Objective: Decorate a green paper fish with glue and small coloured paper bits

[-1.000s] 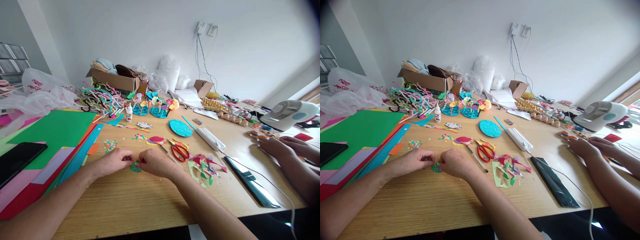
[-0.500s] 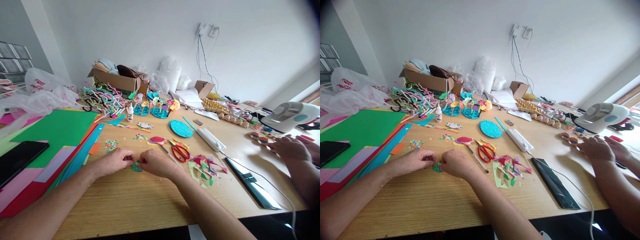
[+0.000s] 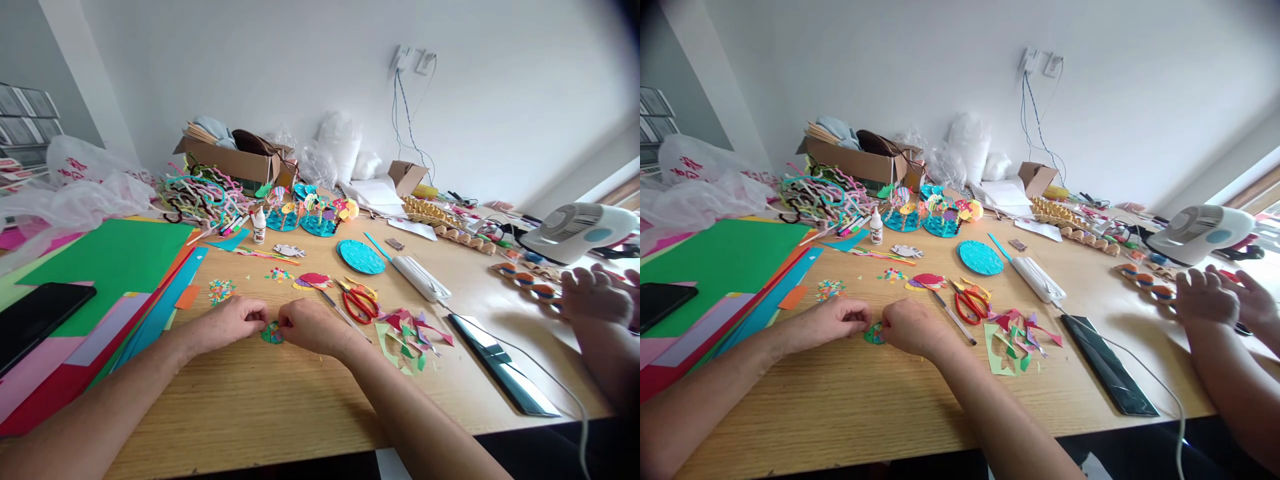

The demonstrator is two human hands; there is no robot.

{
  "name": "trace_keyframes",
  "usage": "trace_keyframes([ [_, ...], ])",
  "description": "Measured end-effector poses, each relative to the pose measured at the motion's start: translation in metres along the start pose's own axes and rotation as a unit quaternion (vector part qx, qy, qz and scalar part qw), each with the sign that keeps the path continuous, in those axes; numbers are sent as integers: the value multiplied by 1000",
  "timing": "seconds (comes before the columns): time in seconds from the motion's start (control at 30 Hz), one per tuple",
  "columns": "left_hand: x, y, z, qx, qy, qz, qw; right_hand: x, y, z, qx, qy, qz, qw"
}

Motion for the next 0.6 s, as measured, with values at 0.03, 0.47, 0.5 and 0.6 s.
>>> trace_keyframes([
  [0.03, 0, 0, 0, 1, 0, 1, 1000, 0, 0, 0, -1, 0, 0, 1000],
  [0.47, 1, 0, 0, -2, 7, 0, 1000, 2, -2, -4, 4, 25, -22, 999],
  [0.5, 1, 0, 1, -3, 7, 0, 1000, 3, -3, -5, 6, 29, -28, 999],
  [0.6, 1, 0, 1, -6, 7, 1, 1000, 5, -6, -8, 14, 42, -43, 998],
])
Point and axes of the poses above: each hand's wrist, its own y-axis towards the middle knuckle, its own x-axis out of the back of the hand, z = x × y, the point moved 3 cm from there along y, towards the middle knuckle
